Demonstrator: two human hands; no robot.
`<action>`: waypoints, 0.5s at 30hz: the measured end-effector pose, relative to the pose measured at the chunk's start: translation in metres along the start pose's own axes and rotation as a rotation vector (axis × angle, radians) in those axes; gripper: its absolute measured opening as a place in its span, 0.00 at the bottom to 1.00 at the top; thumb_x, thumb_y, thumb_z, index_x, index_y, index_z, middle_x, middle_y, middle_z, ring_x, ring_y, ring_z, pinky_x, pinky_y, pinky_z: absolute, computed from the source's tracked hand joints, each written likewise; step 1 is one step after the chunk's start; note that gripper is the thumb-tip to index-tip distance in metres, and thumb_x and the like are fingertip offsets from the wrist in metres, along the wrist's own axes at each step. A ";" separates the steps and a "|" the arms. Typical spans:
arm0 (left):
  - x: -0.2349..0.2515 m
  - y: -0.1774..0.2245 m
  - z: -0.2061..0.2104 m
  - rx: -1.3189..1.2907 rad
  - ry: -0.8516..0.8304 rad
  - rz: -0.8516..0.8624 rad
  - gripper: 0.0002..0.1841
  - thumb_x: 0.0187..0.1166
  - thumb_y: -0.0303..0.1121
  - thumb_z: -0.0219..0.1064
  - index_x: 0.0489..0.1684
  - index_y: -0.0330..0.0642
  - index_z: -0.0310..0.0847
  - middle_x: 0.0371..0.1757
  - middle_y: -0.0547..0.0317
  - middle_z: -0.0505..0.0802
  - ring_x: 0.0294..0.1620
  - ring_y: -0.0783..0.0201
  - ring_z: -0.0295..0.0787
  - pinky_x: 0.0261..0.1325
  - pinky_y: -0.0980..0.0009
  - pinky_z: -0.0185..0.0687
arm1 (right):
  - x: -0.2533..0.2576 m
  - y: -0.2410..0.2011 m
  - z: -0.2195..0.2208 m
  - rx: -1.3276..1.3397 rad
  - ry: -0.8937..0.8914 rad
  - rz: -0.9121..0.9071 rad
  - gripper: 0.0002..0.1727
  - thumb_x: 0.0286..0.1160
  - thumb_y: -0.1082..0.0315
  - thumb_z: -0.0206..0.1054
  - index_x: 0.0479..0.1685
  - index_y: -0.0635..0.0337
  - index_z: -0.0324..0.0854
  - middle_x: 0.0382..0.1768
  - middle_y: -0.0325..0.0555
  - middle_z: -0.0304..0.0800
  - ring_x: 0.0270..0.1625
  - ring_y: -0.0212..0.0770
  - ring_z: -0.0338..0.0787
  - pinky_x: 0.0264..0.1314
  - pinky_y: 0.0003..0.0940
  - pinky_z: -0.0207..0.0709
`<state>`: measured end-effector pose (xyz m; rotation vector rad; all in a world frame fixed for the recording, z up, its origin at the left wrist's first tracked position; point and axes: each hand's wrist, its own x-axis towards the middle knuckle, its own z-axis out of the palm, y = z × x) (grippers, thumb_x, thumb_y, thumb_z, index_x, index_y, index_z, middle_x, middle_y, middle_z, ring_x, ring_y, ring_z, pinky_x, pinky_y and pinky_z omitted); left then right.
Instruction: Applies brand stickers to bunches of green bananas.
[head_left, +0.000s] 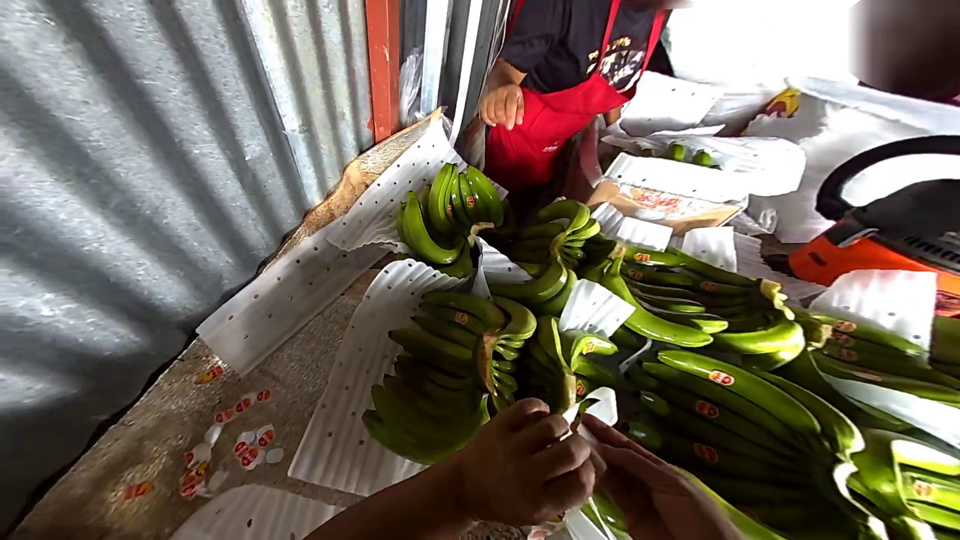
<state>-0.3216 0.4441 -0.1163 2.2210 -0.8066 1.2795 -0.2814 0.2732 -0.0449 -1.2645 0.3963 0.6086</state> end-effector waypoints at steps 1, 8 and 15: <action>-0.001 -0.003 -0.002 -0.056 -0.001 -0.073 0.07 0.87 0.30 0.57 0.44 0.48 0.82 0.50 0.57 0.90 0.58 0.58 0.85 0.73 0.63 0.73 | 0.003 0.002 -0.001 -0.005 0.022 -0.037 0.16 0.83 0.83 0.49 0.62 0.67 0.78 0.39 0.39 0.92 0.35 0.29 0.92 0.43 0.22 0.88; -0.012 -0.117 -0.041 -0.269 -0.487 -1.485 0.15 0.85 0.31 0.65 0.60 0.28 0.82 0.55 0.38 0.90 0.53 0.50 0.90 0.62 0.55 0.84 | 0.009 -0.009 -0.010 -0.094 0.171 -0.332 0.11 0.85 0.79 0.54 0.52 0.65 0.83 0.40 0.37 0.95 0.38 0.28 0.94 0.45 0.23 0.89; -0.054 -0.142 -0.015 -0.165 -0.762 -1.624 0.17 0.79 0.31 0.71 0.61 0.31 0.85 0.65 0.36 0.89 0.69 0.43 0.85 0.76 0.45 0.75 | 0.007 -0.001 -0.017 -0.168 0.061 -0.371 0.11 0.75 0.83 0.60 0.53 0.63 0.78 0.41 0.37 0.91 0.41 0.30 0.93 0.48 0.27 0.90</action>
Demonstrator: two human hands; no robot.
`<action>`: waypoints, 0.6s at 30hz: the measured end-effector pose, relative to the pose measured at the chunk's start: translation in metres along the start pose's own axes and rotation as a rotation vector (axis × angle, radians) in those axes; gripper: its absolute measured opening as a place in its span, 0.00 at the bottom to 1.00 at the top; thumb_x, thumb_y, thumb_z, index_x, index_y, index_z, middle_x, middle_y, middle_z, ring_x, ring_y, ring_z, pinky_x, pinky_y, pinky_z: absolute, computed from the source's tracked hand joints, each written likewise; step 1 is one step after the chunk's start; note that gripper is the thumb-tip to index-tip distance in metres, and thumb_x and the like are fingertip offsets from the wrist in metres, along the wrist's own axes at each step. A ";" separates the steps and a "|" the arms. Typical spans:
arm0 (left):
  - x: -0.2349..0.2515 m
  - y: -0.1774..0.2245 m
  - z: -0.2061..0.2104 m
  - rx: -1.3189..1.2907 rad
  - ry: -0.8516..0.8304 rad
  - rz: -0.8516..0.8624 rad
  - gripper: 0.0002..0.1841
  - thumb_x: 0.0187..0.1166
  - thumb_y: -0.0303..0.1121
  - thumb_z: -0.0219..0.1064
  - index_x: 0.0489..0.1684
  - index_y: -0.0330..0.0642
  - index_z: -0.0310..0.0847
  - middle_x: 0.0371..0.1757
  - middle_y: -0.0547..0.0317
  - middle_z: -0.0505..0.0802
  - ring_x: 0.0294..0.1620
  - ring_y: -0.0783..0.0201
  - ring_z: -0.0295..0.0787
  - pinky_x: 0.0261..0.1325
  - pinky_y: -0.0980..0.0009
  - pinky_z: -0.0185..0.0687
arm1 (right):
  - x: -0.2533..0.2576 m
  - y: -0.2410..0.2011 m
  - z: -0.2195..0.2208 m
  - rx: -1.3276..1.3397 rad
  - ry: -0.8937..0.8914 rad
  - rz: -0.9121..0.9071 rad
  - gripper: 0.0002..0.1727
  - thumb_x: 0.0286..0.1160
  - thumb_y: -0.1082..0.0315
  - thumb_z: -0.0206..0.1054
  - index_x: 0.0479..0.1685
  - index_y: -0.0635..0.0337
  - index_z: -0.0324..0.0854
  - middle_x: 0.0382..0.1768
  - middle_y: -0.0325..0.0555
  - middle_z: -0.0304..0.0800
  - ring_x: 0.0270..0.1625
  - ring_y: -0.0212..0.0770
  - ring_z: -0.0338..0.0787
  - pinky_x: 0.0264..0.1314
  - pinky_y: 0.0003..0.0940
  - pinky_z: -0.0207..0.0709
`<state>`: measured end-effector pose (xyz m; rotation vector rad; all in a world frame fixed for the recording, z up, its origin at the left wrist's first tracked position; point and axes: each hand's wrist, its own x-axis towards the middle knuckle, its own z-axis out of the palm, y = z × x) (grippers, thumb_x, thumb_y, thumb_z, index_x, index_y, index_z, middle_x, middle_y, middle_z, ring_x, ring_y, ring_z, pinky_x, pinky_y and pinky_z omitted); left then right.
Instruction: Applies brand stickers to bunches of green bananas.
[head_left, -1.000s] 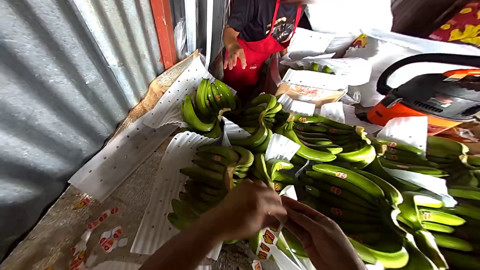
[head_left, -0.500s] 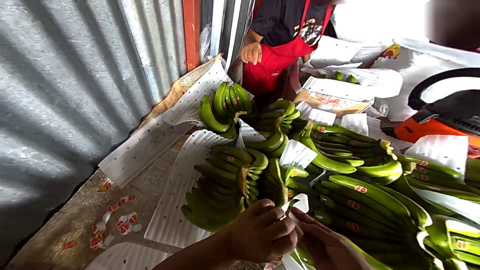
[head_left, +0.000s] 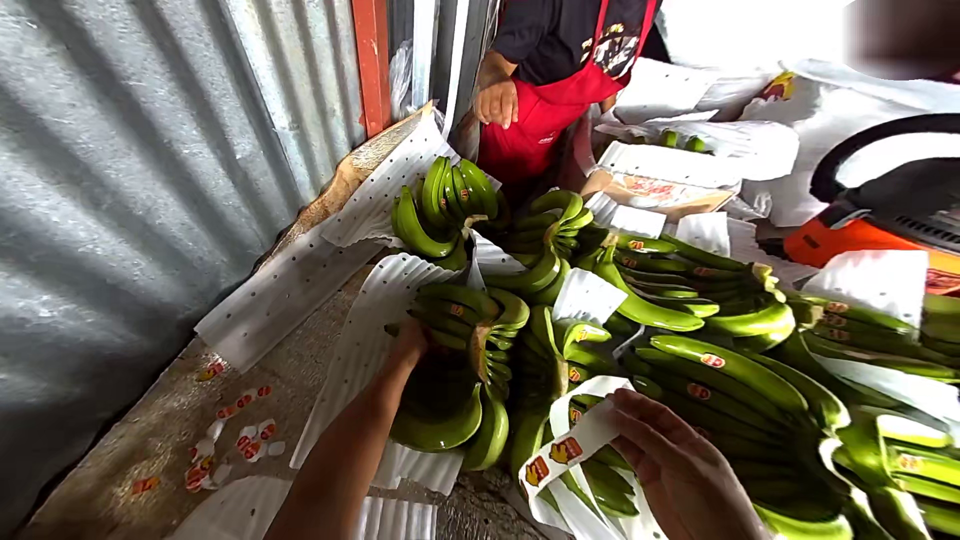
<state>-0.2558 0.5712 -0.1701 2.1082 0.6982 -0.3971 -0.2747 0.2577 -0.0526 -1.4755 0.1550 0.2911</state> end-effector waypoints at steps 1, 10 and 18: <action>0.000 0.000 0.002 -0.004 0.008 0.010 0.17 0.78 0.33 0.73 0.60 0.31 0.86 0.63 0.36 0.90 0.68 0.43 0.86 0.74 0.45 0.76 | -0.001 0.000 0.000 -0.014 -0.007 -0.011 0.14 0.72 0.84 0.62 0.54 0.63 0.78 0.42 0.37 0.91 0.42 0.30 0.93 0.48 0.27 0.90; -0.006 -0.007 0.010 -0.091 0.047 0.027 0.18 0.82 0.35 0.70 0.61 0.28 0.83 0.61 0.35 0.89 0.65 0.44 0.87 0.73 0.49 0.77 | -0.004 -0.006 -0.001 0.013 0.026 0.007 0.12 0.79 0.84 0.58 0.50 0.66 0.84 0.41 0.41 0.95 0.40 0.33 0.95 0.45 0.27 0.91; -0.031 0.025 -0.001 0.350 0.217 -0.009 0.25 0.90 0.32 0.56 0.85 0.38 0.64 0.63 0.32 0.89 0.66 0.33 0.87 0.66 0.37 0.79 | -0.009 -0.002 0.007 -0.013 -0.012 0.016 0.12 0.74 0.85 0.62 0.50 0.68 0.85 0.40 0.44 0.95 0.38 0.36 0.96 0.41 0.28 0.92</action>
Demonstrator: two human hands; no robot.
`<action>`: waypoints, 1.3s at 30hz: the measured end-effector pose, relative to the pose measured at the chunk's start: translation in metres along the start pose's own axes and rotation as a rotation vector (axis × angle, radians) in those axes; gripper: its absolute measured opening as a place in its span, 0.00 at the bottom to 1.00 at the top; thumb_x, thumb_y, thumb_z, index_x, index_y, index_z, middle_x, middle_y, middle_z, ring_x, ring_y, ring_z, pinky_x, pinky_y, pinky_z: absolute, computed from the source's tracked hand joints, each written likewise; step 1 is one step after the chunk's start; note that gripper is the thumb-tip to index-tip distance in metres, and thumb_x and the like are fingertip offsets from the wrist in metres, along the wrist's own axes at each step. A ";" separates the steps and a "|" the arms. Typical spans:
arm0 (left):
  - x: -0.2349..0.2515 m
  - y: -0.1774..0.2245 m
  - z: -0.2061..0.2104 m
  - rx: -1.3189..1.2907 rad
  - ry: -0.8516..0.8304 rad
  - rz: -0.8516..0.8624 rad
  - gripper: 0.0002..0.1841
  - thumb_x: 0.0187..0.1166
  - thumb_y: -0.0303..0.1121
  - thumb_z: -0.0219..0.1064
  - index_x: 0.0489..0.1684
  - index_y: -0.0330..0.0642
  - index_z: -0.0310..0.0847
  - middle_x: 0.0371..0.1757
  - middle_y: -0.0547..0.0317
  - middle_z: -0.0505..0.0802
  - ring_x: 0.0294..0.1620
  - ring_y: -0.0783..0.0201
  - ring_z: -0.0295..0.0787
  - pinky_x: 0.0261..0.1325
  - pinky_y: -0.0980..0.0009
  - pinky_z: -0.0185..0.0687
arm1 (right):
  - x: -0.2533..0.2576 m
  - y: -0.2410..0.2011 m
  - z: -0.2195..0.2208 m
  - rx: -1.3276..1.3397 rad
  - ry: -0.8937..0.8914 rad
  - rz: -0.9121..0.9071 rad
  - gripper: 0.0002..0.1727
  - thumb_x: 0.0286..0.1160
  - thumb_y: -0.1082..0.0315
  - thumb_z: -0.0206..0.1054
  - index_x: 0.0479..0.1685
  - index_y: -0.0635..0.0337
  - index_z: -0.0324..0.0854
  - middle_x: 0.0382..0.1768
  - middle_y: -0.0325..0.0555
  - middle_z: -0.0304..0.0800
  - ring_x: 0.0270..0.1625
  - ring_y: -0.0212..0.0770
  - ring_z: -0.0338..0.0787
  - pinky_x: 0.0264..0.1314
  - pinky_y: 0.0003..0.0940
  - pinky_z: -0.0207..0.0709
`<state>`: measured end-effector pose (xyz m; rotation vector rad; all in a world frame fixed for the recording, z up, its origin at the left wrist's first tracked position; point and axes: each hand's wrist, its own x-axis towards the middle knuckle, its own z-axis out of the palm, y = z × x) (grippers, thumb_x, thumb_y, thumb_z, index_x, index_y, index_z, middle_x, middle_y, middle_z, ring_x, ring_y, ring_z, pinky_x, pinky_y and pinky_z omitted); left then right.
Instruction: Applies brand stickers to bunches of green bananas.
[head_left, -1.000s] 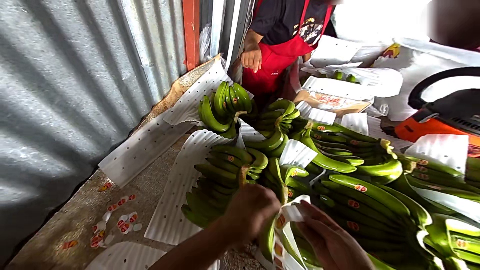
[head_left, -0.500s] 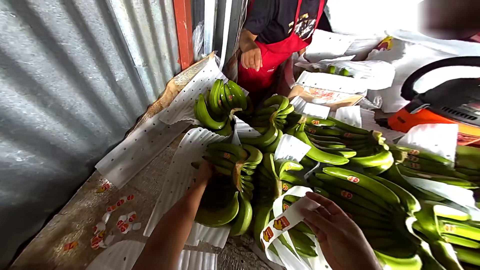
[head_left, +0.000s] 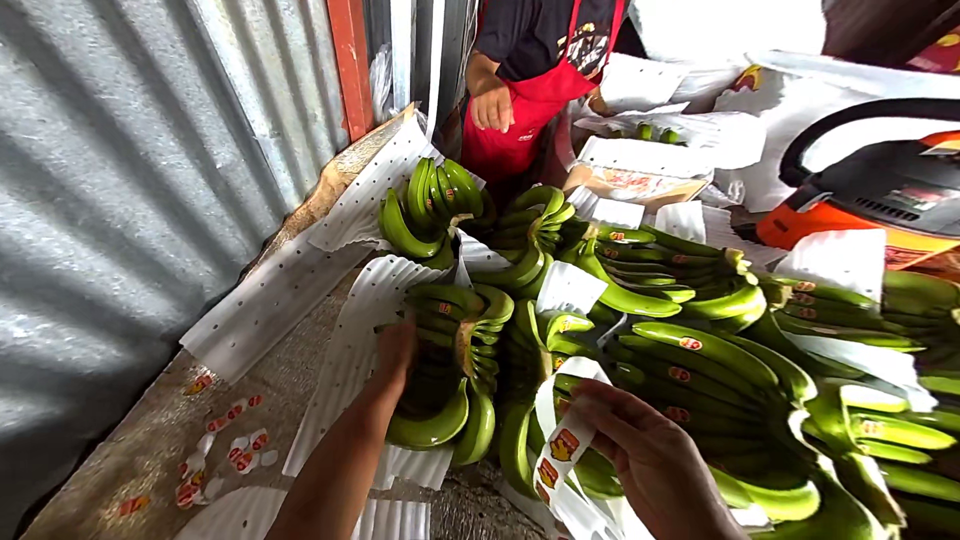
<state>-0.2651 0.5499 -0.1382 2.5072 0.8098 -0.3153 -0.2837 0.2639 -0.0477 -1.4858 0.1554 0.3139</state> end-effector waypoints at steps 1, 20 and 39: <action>-0.006 0.005 -0.006 -0.069 0.104 0.066 0.21 0.88 0.29 0.57 0.79 0.36 0.71 0.63 0.34 0.90 0.65 0.36 0.88 0.65 0.39 0.81 | 0.000 -0.001 0.000 -0.009 0.000 0.006 0.12 0.74 0.85 0.61 0.52 0.68 0.85 0.40 0.45 0.95 0.38 0.36 0.96 0.40 0.28 0.91; -0.133 0.070 0.033 -0.249 0.605 1.393 0.08 0.82 0.24 0.61 0.38 0.41 0.87 0.49 0.51 0.95 0.53 0.55 0.94 0.71 0.63 0.81 | -0.010 -0.001 -0.013 0.119 -0.042 0.250 0.13 0.85 0.81 0.51 0.60 0.66 0.78 0.41 0.36 0.92 0.38 0.27 0.92 0.44 0.21 0.88; -0.142 0.052 0.020 -0.172 0.309 1.225 0.08 0.76 0.22 0.66 0.37 0.45 0.91 0.40 0.55 0.92 0.44 0.54 0.91 0.69 0.50 0.77 | -0.021 0.003 0.007 -0.370 -0.172 0.084 0.21 0.76 0.84 0.60 0.68 0.70 0.76 0.45 0.37 0.93 0.37 0.26 0.93 0.45 0.24 0.90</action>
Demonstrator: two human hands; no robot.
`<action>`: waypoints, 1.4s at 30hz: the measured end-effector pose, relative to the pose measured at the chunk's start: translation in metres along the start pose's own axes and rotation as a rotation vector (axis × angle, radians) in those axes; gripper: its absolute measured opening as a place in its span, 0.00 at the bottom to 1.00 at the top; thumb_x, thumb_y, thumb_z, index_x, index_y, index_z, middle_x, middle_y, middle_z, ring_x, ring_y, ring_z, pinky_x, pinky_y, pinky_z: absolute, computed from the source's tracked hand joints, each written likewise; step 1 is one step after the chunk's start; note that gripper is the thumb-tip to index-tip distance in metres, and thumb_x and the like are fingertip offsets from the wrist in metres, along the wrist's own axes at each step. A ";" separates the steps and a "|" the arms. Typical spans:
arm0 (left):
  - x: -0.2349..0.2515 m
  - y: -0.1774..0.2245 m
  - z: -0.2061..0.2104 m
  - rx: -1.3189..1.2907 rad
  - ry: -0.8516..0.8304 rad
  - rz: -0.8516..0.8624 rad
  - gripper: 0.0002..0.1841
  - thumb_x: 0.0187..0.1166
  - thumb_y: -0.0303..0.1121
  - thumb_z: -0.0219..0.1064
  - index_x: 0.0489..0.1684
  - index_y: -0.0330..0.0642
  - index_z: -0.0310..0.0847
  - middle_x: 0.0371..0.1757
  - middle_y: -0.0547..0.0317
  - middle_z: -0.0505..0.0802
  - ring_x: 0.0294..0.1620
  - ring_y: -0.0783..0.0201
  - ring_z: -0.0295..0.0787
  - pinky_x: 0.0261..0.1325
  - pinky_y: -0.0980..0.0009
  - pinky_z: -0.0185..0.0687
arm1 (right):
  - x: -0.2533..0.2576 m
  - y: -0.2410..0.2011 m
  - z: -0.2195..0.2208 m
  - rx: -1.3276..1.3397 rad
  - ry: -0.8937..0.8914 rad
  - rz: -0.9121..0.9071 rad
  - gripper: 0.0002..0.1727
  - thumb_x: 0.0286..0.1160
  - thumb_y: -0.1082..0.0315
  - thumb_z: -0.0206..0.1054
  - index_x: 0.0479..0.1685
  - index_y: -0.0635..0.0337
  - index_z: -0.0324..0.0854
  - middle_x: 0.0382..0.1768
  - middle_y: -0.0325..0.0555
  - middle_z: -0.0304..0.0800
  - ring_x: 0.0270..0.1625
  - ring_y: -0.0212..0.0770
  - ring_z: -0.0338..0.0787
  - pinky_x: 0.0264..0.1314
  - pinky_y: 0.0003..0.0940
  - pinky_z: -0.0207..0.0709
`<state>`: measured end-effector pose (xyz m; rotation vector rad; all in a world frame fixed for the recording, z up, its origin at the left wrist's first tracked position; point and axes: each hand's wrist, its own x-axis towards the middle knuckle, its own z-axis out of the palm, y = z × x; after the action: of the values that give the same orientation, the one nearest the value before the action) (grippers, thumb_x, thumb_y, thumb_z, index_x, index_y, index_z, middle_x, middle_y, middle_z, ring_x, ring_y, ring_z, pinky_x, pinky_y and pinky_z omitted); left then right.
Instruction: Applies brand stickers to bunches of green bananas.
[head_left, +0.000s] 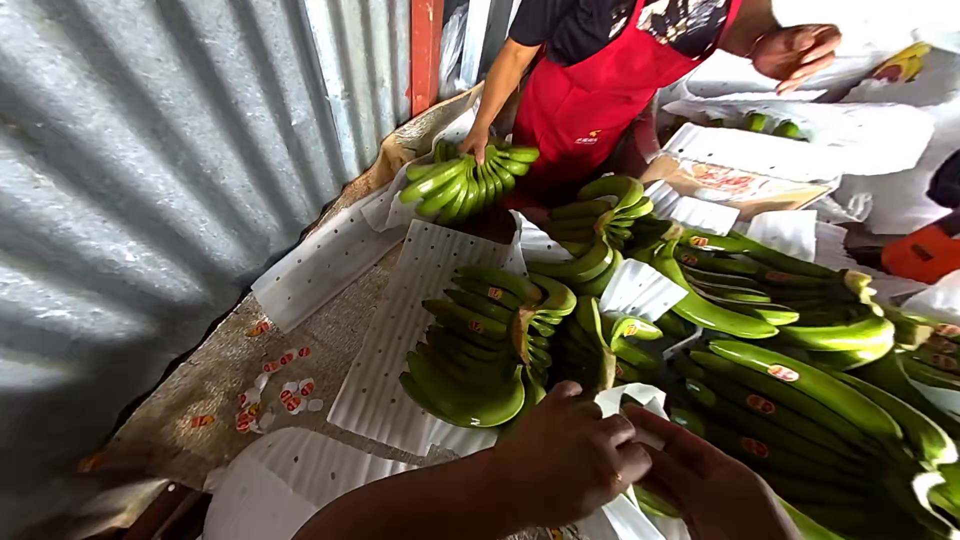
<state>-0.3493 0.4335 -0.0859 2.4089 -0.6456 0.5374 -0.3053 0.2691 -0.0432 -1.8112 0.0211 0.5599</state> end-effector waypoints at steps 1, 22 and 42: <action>-0.001 0.001 0.001 0.024 0.008 -0.006 0.08 0.74 0.22 0.67 0.34 0.46 0.90 0.40 0.56 0.92 0.44 0.55 0.91 0.71 0.49 0.76 | 0.001 0.002 0.001 -0.012 -0.003 -0.002 0.21 0.75 0.83 0.60 0.68 0.70 0.76 0.44 0.36 0.93 0.37 0.26 0.93 0.45 0.25 0.90; -0.031 -0.102 -0.043 -0.452 0.067 -0.595 0.09 0.81 0.28 0.68 0.45 0.28 0.88 0.49 0.44 0.93 0.54 0.56 0.90 0.62 0.59 0.84 | 0.037 0.005 -0.011 0.171 0.085 -0.014 0.15 0.87 0.78 0.52 0.62 0.57 0.79 0.47 0.25 0.95 0.48 0.24 0.94 0.52 0.22 0.88; -0.018 -0.171 -0.012 -0.264 -0.758 -1.149 0.17 0.81 0.29 0.68 0.62 0.25 0.81 0.66 0.31 0.86 0.68 0.38 0.84 0.71 0.41 0.76 | 0.023 -0.003 -0.006 0.186 0.114 -0.053 0.14 0.80 0.85 0.55 0.50 0.59 0.81 0.39 0.30 0.94 0.41 0.27 0.95 0.48 0.26 0.91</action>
<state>-0.2716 0.5687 -0.1592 2.2063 0.4300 -0.8900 -0.2818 0.2710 -0.0481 -1.6553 0.0999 0.4029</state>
